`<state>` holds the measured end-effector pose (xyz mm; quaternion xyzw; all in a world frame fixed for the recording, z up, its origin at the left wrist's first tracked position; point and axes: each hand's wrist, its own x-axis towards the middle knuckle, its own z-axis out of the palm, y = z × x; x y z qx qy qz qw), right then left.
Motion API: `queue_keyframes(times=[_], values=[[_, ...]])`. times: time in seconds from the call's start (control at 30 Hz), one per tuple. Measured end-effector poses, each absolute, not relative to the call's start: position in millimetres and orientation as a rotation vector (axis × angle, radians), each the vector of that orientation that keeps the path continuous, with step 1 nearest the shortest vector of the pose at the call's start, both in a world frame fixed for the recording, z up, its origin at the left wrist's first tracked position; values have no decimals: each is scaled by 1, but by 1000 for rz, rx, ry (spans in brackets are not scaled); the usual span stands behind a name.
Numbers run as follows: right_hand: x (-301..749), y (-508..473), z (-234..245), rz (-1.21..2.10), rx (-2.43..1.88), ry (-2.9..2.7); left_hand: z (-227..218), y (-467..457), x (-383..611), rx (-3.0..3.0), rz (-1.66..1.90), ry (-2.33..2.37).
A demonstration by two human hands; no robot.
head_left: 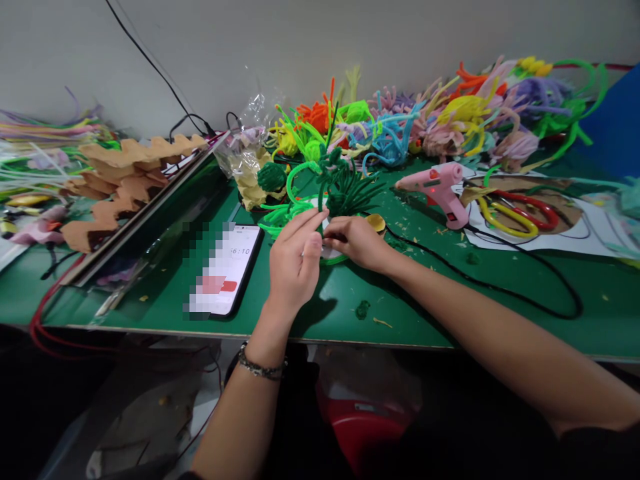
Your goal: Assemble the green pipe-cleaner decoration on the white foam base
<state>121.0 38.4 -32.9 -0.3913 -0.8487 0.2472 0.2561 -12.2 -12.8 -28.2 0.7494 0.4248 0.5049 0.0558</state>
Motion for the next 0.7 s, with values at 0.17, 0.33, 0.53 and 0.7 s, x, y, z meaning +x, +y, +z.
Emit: queue_keyframes(times=[0.17,0.33,0.53,0.7], values=[[121,39,-34,648,-1060,-2318,-27,-13,-12,2271,1529,1288],[121,40,-35,636,-1033,-2326,-27,-14,-12,2271,1522,1303],[122,40,-36,646,-1022,-2313,-27,-14,-12,2269,1515,1314],[121,40,-35,644,-1038,-2319,-27,-14,-12,2269,1523,1309]])
